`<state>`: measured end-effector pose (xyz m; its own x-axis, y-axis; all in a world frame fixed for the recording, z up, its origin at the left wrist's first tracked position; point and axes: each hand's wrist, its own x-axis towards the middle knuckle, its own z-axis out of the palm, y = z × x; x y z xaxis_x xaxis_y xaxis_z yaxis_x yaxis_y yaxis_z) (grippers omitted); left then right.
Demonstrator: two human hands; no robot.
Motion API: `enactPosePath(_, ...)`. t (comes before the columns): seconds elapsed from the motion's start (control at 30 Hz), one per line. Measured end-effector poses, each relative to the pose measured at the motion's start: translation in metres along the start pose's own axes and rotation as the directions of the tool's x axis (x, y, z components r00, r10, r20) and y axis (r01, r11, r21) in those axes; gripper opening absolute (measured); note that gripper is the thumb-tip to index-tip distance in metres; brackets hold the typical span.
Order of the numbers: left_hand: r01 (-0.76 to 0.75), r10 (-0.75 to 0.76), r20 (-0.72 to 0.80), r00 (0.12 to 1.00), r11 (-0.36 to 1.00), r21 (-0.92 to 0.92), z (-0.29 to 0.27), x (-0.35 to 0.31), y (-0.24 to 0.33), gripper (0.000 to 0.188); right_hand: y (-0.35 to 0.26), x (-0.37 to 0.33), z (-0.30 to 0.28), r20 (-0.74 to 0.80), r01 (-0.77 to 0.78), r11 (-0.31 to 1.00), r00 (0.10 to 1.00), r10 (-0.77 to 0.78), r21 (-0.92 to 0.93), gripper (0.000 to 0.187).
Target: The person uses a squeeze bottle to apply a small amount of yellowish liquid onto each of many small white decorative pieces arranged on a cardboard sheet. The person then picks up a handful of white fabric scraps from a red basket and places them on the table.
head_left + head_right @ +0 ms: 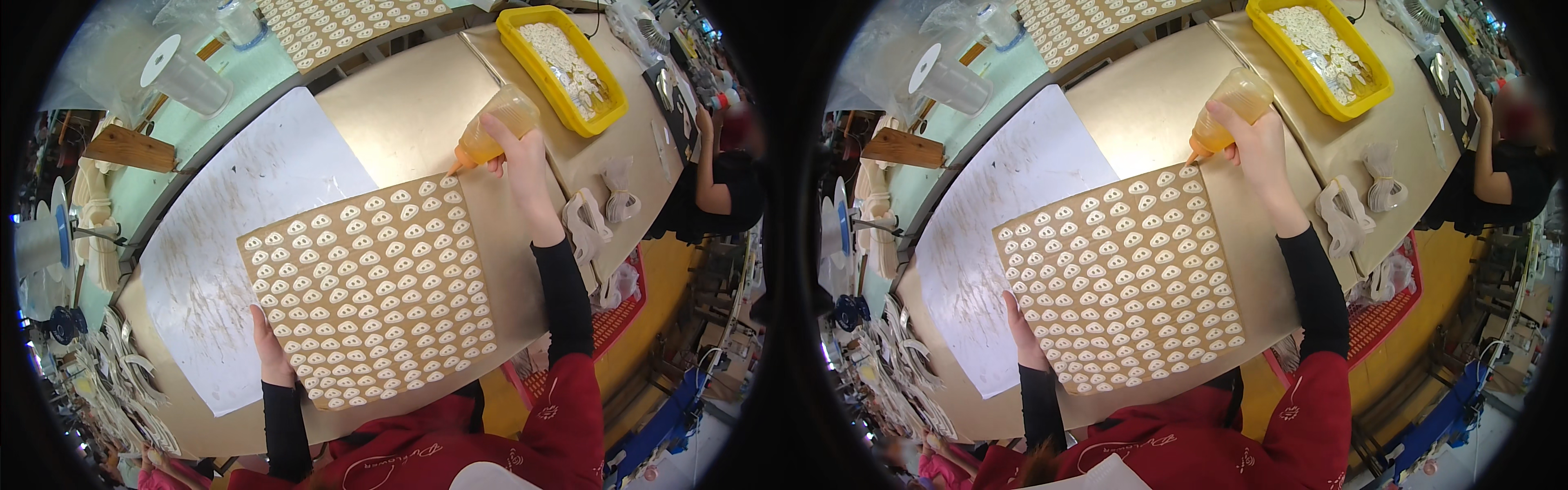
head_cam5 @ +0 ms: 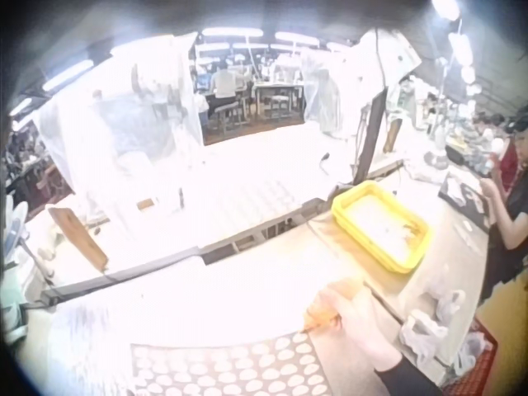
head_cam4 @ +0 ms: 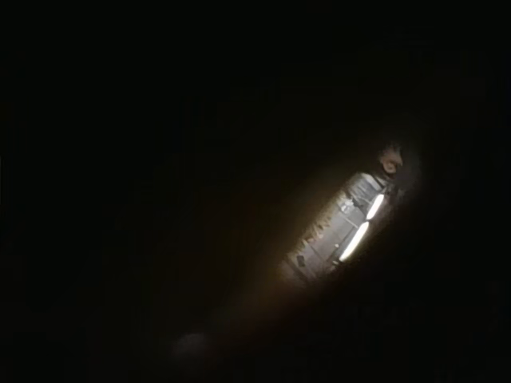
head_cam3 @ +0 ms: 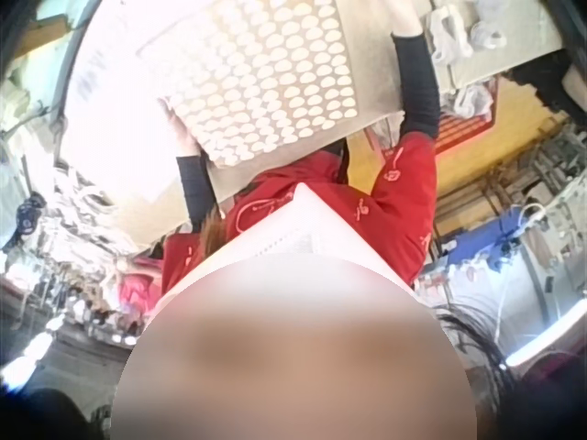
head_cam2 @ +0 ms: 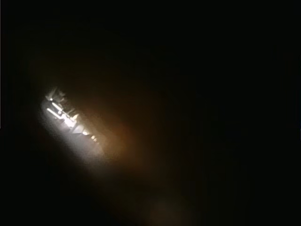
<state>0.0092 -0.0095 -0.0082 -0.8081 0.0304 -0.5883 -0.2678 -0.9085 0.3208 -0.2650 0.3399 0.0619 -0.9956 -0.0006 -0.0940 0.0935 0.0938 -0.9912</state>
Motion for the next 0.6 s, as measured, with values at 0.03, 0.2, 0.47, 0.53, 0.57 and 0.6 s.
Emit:
enactPosePath(0.03,-0.006,0.006,0.003,1.000,1.000,0.008,0.0001,-0.0002,0.0003,0.074,-0.0008,0.0003,0.0001,0.002,-0.007,1.000,1.000,0.008,-0.016,0.035)
enactPosePath(0.2,-0.024,0.024,-0.020,1.000,1.000,-0.012,-0.0009,-0.0001,-0.0003,0.070,-0.0014,0.0028,0.0012,0.014,-0.031,0.999,0.999,0.031,-0.039,0.035)
enactPosePath(0.47,-0.043,0.043,-0.023,0.999,0.999,0.021,-0.0047,0.0007,0.0002,0.065,-0.0006,0.0042,-0.0023,-0.005,-0.027,1.000,1.000,0.027,0.012,0.035)
enactPosePath(0.53,-0.044,0.045,-0.037,0.998,0.999,0.029,-0.0045,0.0008,0.0000,0.065,-0.0003,0.0039,-0.0026,-0.017,-0.031,0.999,0.999,0.032,0.018,0.035)
enactPosePath(0.57,-0.041,0.042,-0.035,0.998,0.999,0.024,-0.0042,0.0006,0.0000,0.065,0.0001,0.0035,-0.0024,-0.023,-0.030,0.999,0.999,0.030,0.021,0.035)
enactPosePath(0.6,-0.040,0.040,-0.034,0.999,0.999,0.020,-0.0037,0.0005,0.0002,0.065,0.0005,0.0033,-0.0020,-0.029,-0.027,0.999,0.999,0.028,0.025,0.035)
